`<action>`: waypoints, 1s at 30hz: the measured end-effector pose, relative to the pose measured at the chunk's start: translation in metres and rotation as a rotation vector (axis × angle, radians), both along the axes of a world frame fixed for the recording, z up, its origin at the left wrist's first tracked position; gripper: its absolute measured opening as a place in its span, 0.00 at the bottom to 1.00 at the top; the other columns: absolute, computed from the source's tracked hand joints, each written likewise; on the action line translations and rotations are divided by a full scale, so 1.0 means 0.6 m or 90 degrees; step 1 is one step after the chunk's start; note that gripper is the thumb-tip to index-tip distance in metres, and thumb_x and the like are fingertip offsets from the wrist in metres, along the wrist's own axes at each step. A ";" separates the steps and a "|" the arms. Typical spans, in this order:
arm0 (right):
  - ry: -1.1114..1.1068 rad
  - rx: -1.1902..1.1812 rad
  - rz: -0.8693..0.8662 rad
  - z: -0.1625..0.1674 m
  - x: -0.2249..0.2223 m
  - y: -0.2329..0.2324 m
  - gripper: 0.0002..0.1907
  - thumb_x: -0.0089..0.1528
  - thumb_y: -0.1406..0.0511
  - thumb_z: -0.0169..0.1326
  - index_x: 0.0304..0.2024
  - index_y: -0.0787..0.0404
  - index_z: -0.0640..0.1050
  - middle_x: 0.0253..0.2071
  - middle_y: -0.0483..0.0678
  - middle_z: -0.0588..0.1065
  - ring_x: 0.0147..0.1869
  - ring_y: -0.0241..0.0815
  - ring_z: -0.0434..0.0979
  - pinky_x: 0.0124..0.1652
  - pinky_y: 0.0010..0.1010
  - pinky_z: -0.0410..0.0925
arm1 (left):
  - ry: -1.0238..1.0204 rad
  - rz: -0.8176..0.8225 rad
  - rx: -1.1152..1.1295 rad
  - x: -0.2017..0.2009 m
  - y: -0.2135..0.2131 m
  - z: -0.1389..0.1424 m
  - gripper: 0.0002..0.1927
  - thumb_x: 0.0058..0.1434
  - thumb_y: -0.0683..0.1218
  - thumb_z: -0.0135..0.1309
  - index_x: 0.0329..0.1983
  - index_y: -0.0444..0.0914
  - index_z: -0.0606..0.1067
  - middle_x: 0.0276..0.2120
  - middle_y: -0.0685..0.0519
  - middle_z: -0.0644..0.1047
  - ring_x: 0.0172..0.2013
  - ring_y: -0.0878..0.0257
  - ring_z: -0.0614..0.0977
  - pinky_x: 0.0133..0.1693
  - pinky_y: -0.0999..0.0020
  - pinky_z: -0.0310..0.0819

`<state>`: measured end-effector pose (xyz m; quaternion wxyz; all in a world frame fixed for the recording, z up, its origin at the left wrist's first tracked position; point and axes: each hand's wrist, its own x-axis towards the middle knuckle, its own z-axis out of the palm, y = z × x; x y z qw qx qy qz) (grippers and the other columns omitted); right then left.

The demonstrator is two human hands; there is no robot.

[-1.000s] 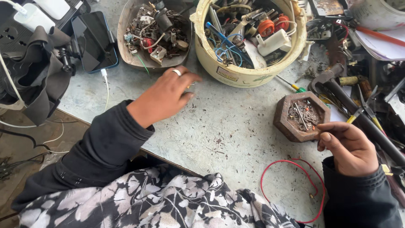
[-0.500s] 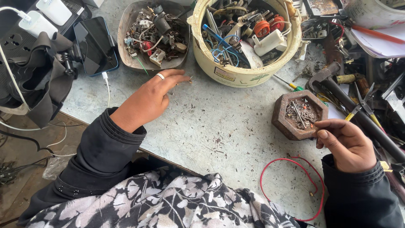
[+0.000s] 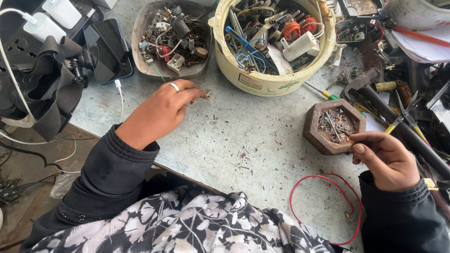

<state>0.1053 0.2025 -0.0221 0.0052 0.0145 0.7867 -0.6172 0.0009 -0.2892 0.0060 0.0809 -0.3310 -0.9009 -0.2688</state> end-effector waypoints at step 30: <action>0.354 0.652 0.019 0.048 -0.017 -0.068 0.16 0.62 0.60 0.62 0.51 0.58 0.82 0.57 0.49 0.76 0.63 0.53 0.70 0.62 0.44 0.63 | 0.160 -0.323 0.062 0.008 0.283 0.087 0.09 0.61 0.42 0.61 0.45 0.35 0.81 0.39 0.50 0.80 0.42 0.56 0.80 0.43 0.61 0.76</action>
